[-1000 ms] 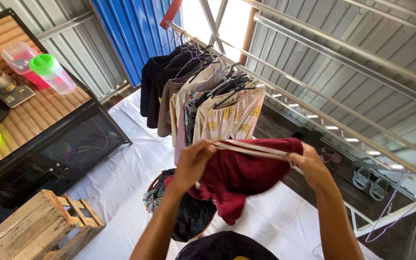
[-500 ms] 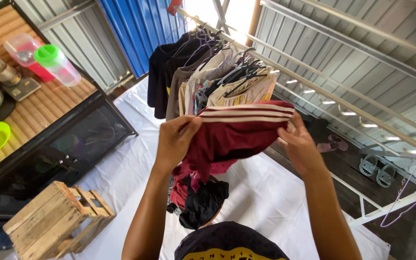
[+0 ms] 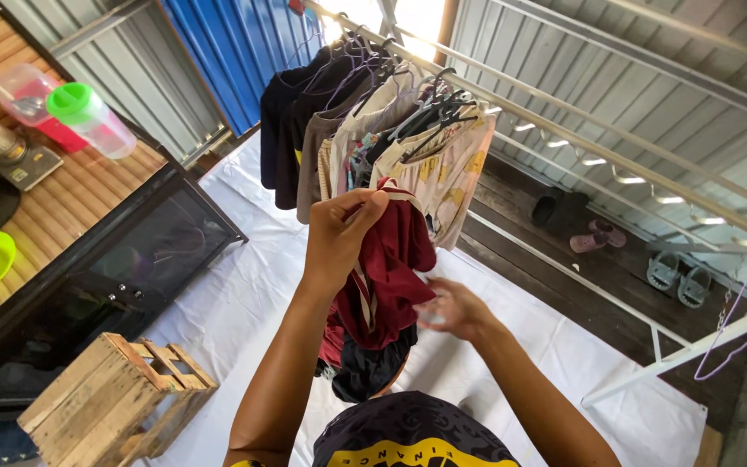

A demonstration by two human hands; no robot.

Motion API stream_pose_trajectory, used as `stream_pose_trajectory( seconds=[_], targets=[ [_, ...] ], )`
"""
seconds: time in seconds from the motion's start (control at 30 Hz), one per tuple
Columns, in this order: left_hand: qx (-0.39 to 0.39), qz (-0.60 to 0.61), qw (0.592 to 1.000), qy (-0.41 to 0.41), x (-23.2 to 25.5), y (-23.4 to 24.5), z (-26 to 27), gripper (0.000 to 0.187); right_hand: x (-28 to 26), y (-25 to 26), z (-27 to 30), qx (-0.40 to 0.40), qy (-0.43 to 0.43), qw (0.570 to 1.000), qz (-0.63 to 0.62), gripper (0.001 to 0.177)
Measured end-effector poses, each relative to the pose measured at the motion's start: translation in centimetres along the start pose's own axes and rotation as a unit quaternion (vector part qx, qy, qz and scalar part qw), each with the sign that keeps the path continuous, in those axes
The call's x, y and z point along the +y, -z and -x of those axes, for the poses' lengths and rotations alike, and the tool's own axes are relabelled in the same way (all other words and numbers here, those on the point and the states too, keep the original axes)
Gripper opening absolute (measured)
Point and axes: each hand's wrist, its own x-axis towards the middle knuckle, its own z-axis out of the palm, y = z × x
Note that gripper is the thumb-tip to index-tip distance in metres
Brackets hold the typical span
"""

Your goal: The person takes clothes from a laundry basket, folds them, and hangs them on a drying rack using hangers. The person handles multiple garments including patterned shorts and a maroon shirt, placing each on a hanger and arranging them on the rack.

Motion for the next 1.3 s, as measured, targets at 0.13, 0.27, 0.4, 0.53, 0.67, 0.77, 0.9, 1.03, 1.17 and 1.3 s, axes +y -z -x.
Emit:
stream_pose_trajectory(
  seconds=[0.13, 0.27, 0.4, 0.53, 0.67, 0.77, 0.9, 1.03, 1.17, 1.3],
  targets=[
    [-0.006, 0.024, 1.000, 0.017, 1.0, -0.3, 0.7, 0.020, -0.9, -4.3, 4.0, -0.034, -0.013, 0.999, -0.020, 0.063],
    [0.006, 0.063, 0.998, 0.031, 1.3, -0.2, 1.7, 0.017, -1.2, -6.3, 4.2, -0.023, 0.001, 0.999, -0.049, 0.062],
    [0.069, 0.058, 0.996, 0.018, 1.6, 1.6, 2.1, 0.014, 1.0, -2.5, -0.9, -0.026, 0.127, 0.987, -0.099, 0.046],
    [0.181, 0.032, 0.982, 0.036, -0.7, 5.3, 0.7, 0.010, -4.7, -2.8, 6.0, -0.079, 0.062, 0.983, -0.152, 0.013],
    [0.290, -0.094, 0.952, 0.006, -3.1, 10.9, 0.3, 0.017, -7.7, 4.6, 3.7, 0.019, 0.115, 0.974, -0.196, 0.007],
    [0.306, -0.133, 0.942, 0.016, -4.3, 13.9, 0.7, 0.014, -10.2, 8.6, 4.4, 0.097, 0.130, 0.972, -0.168, 0.016],
    [0.264, -0.348, 0.897, 0.066, -11.9, 18.4, 0.6, 0.018, -11.1, 16.8, 3.0, -0.102, 0.198, 0.943, -0.247, 0.019],
    [0.198, -0.441, 0.866, 0.129, -15.0, 17.1, 1.0, 0.028, -10.4, 5.2, 12.7, -0.326, 0.316, 0.869, -0.196, 0.062],
    [0.125, -0.528, 0.783, 0.305, -20.0, 17.1, 0.6, 0.038, -10.2, 3.9, 13.0, -0.302, 0.357, 0.883, -0.047, 0.099],
    [0.036, -0.574, 0.741, 0.347, -20.8, 14.5, 1.3, 0.043, -10.9, 3.0, 14.9, -0.343, 0.328, 0.879, -0.038, 0.098]
  ],
)
